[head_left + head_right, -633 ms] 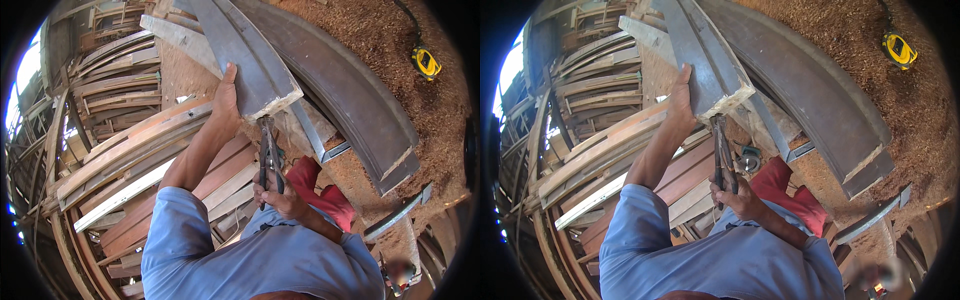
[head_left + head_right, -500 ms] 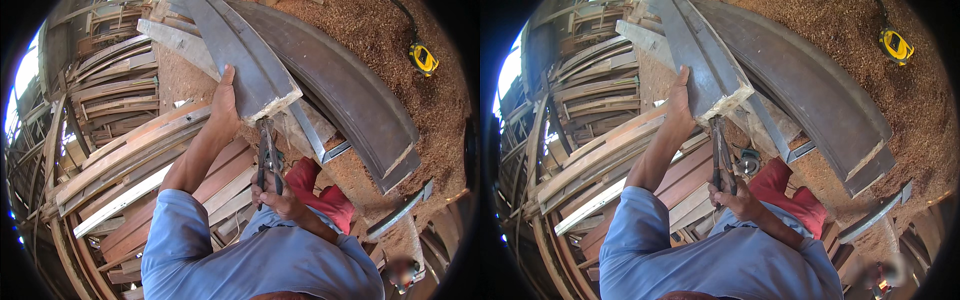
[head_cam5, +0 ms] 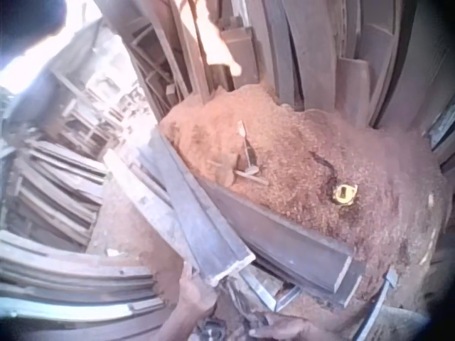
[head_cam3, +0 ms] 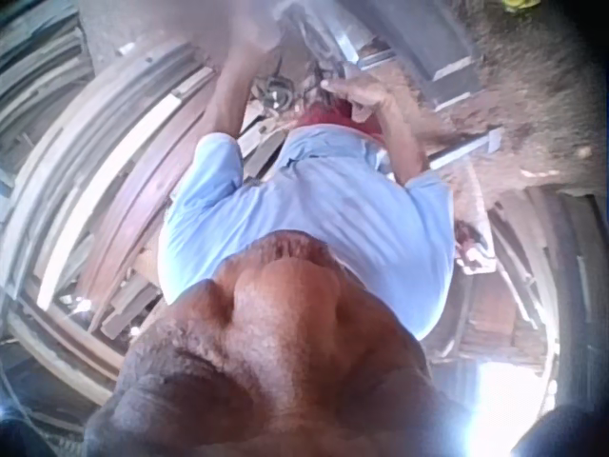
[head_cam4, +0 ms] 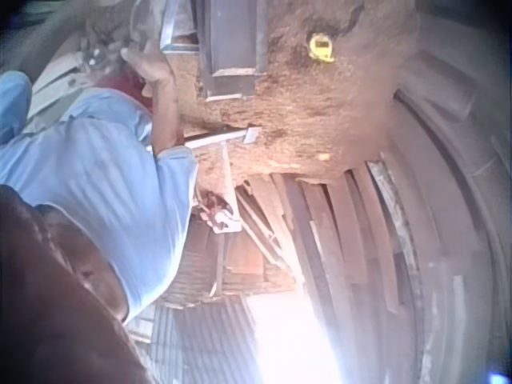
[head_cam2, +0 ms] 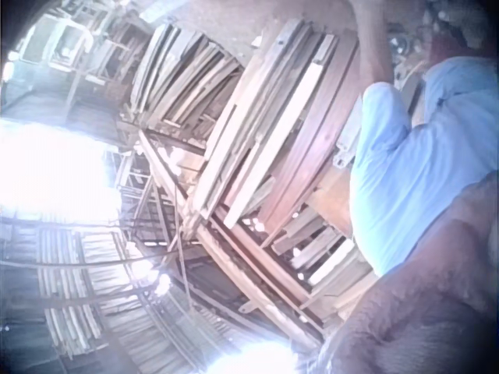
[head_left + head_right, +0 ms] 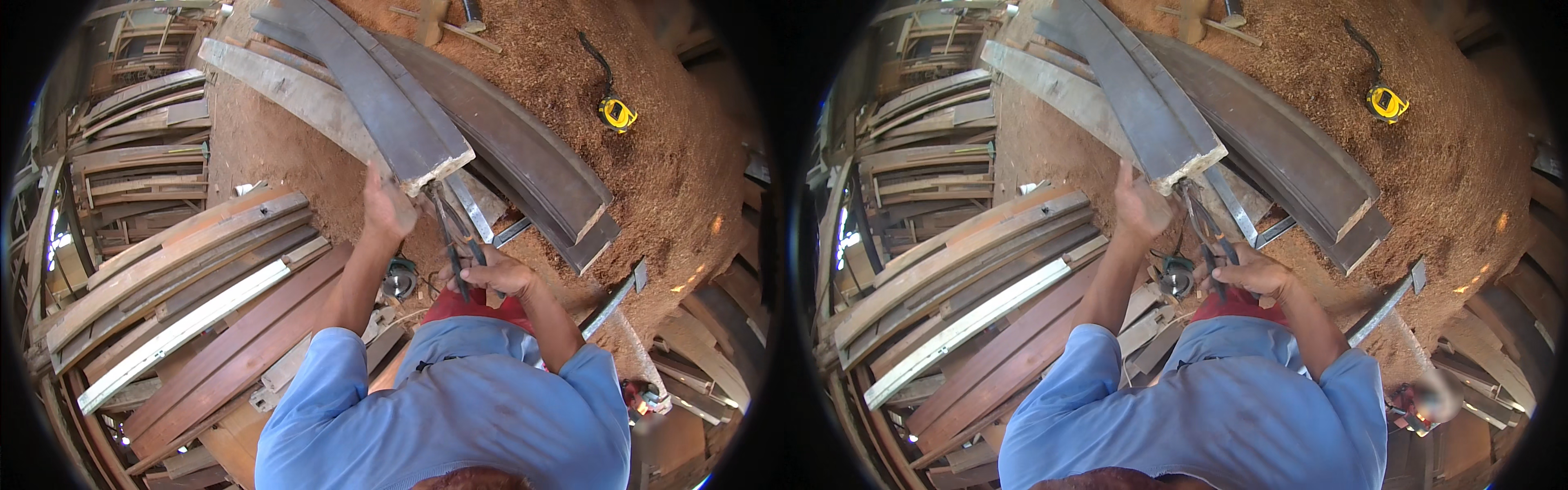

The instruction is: The person uses a hand saw to cut and shape a long wooden plank resting on a workbench. They repeatedly reposition the plank and continue sawing along its length, generating sawdust.

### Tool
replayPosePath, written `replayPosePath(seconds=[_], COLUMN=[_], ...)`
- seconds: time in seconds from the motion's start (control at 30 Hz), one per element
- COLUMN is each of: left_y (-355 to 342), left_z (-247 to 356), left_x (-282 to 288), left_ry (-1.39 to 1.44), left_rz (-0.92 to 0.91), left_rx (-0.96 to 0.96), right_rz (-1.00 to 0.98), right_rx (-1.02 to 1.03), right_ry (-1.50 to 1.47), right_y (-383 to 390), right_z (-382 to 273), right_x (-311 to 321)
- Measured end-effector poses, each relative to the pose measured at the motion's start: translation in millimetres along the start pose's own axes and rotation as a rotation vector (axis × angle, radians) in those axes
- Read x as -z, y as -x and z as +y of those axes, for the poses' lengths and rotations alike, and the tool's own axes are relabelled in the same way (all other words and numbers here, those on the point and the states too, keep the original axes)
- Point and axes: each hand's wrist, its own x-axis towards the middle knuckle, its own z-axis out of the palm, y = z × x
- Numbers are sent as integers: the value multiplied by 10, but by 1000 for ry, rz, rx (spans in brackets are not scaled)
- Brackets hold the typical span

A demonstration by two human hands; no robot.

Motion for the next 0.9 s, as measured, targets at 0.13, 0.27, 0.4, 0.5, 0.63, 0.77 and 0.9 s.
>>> replayPosePath(seconds=[0.13, 0.27, 0.4, 0.5, 0.63, 0.77, 0.9], left_y=[-279, -600, -563, -312, 292, 682, 546], left_z=[258, 34, 49, 51, -445, -1029, -1174], left_x=[-81, 74, 68, 59, 502, 194, -35], left_ry=[-78, -374, -319, -123, -92, -235, -42], left_rz=[17, 218, 102, -31, -228, -257, -149], left_rx=[-96, -296, -320, -227, -189, -69, -35], right_rz=[33, 1, -26, -74, -18, 62, 144], right_rx=[-105, -196, -224, -245, -281, -374, -214], right_ry=[195, 244, 57, -73, 95, 827, 836], right_y=[155, 158, 135, 106, 157, 128, 200], right_z=[-342, -531, -546, -437, -618, -796, -892], right_x=[176, 294, 296, 344, 279, 201, 92])
